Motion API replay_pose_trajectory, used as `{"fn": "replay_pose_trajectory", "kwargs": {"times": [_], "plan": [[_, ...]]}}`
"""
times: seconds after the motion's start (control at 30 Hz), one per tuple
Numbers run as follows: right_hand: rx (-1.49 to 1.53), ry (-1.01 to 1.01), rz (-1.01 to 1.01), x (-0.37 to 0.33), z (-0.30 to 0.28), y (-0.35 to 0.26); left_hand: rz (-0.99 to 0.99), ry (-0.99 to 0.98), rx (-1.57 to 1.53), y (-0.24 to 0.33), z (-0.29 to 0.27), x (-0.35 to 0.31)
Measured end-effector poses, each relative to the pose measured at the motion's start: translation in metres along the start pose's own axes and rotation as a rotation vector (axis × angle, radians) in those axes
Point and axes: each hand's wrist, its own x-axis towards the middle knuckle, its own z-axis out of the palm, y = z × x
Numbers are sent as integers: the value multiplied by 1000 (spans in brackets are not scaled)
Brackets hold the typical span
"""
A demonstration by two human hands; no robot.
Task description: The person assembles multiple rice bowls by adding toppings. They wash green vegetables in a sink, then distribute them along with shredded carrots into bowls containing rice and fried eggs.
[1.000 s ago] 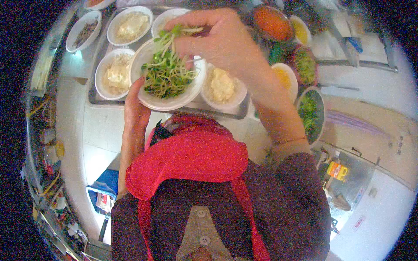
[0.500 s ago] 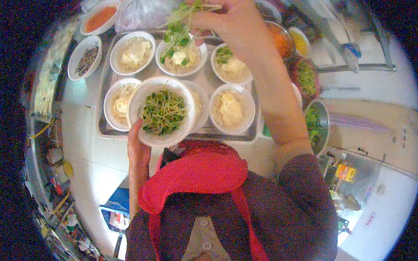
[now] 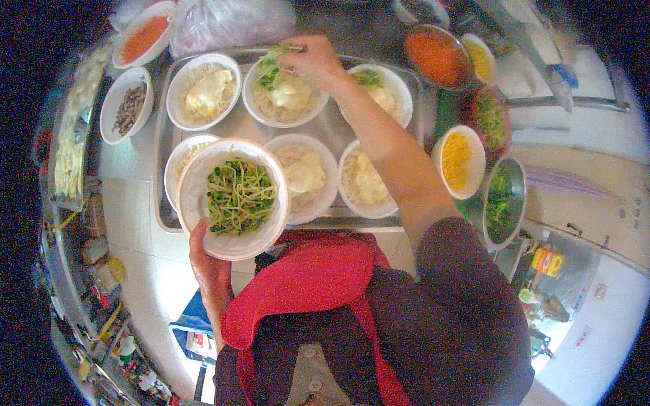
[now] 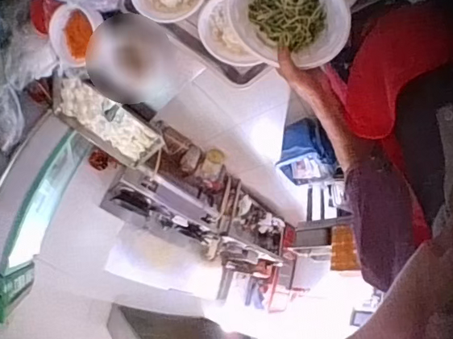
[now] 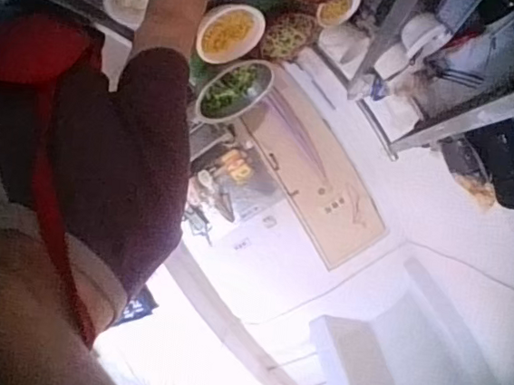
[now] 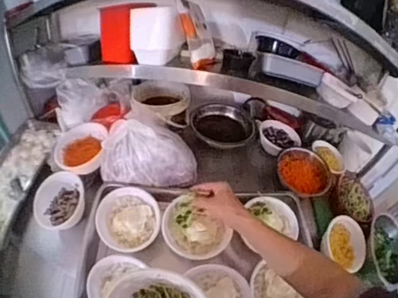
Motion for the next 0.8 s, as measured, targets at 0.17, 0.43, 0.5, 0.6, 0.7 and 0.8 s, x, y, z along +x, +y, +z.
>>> {"fn": "replay_pose_trajectory", "kwargs": {"times": [0.17,0.43,0.5,0.6,0.7,0.8], "plan": [[-627,0,-331,11,-17,54,15,26,-16,5,7,-1],[-958,-24,-438,-9,-21,32,10,59,5,5,10,1],[-1034,-19,-565,1,-19,49,15,61,22,5,13,2],[-1042,56,-610,9,-11,55,4,73,24,6,14,1],[-1025,144,-620,15,-3,54,8,47,14,3,10,4],[-1050,156,-636,13,0,55,-2,65,16,5,11,3]]}}
